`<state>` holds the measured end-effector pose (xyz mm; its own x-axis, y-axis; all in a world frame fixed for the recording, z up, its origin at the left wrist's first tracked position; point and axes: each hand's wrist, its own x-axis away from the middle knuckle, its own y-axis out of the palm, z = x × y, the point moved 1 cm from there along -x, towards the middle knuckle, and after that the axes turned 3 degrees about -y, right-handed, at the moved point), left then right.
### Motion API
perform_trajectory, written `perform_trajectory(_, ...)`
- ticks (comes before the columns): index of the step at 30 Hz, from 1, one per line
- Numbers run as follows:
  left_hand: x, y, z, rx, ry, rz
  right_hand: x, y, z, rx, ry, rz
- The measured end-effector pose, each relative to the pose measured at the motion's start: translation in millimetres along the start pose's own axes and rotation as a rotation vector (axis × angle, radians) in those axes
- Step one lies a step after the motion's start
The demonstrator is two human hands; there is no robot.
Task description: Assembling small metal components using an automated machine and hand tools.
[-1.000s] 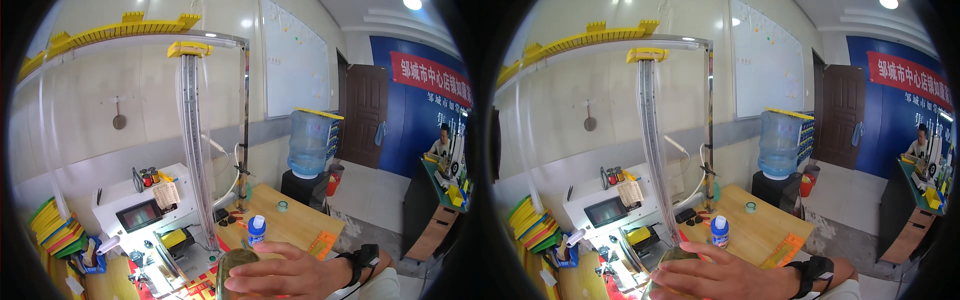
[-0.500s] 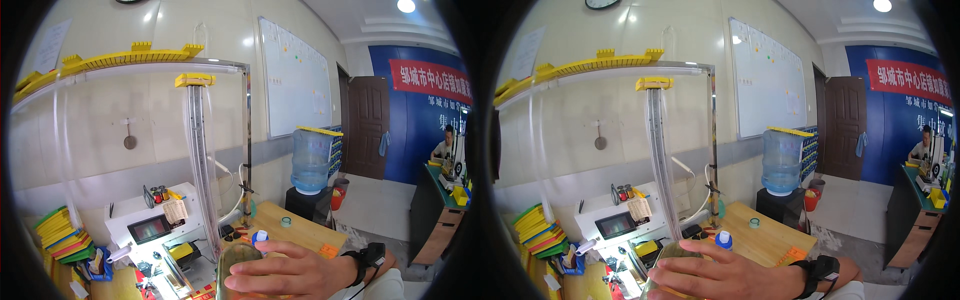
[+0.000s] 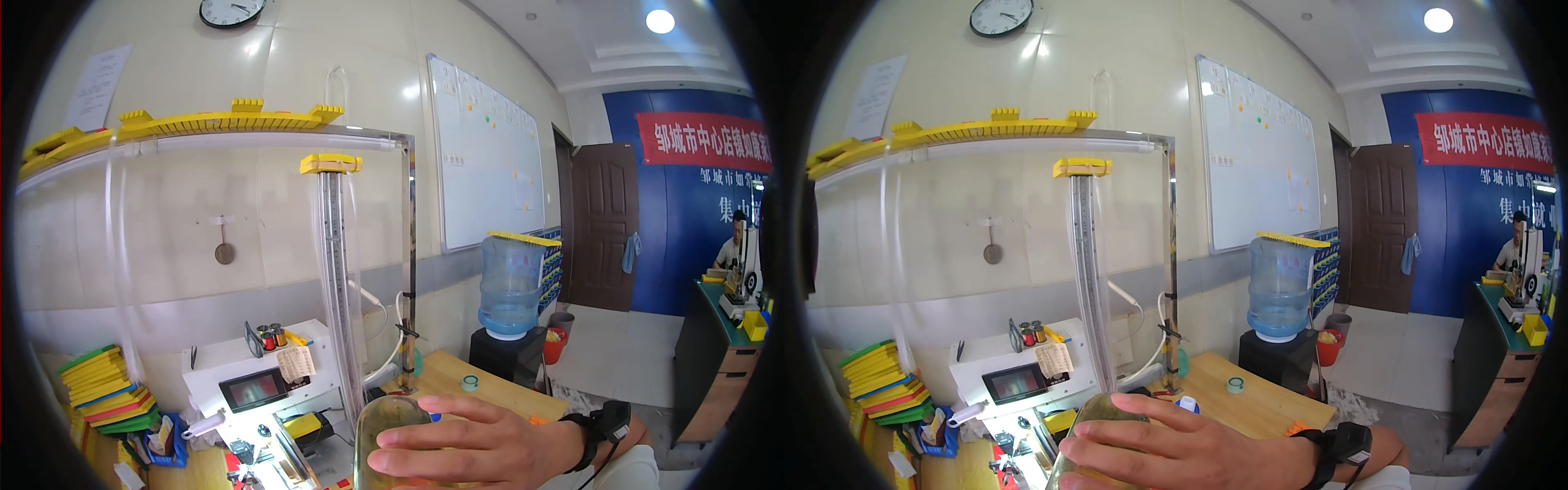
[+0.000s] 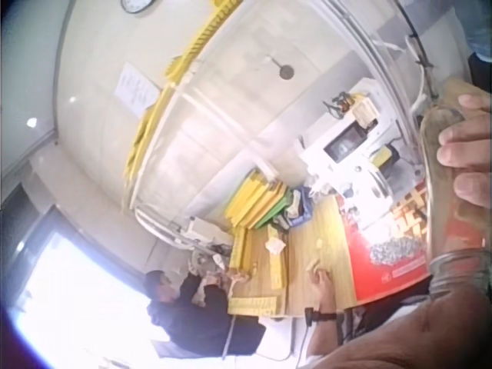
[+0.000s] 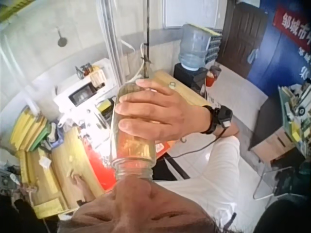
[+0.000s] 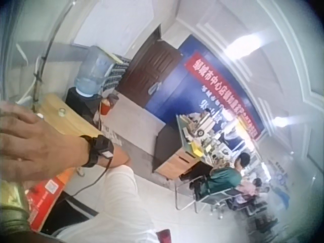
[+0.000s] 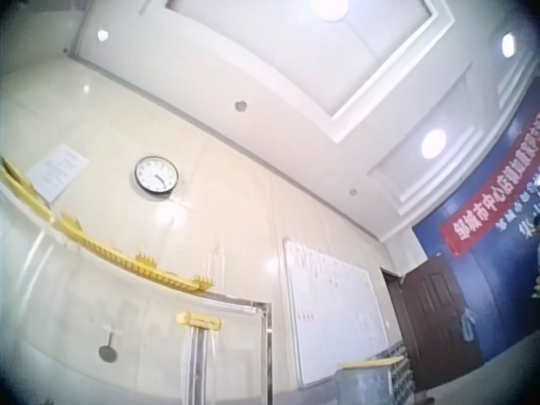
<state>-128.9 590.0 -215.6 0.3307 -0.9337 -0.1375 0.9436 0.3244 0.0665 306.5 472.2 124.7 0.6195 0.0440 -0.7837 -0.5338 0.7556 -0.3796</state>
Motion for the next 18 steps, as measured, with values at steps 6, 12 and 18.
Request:
perform_trajectory(6,1.3,-2.7,-1.6,0.009,-0.003,0.002,-7.6,3.3,2.3,0.037,-0.068,0.028)
perform_trajectory(12,3.4,-4.5,-1.7,0.017,-0.007,0.002,-16.5,0.0,-2.8,0.011,-0.029,0.027)
perform_trajectory(18,2.8,-4.8,-3.0,0.037,0.003,0.012,-21.3,-2.5,-1.4,0.007,-0.052,0.017)
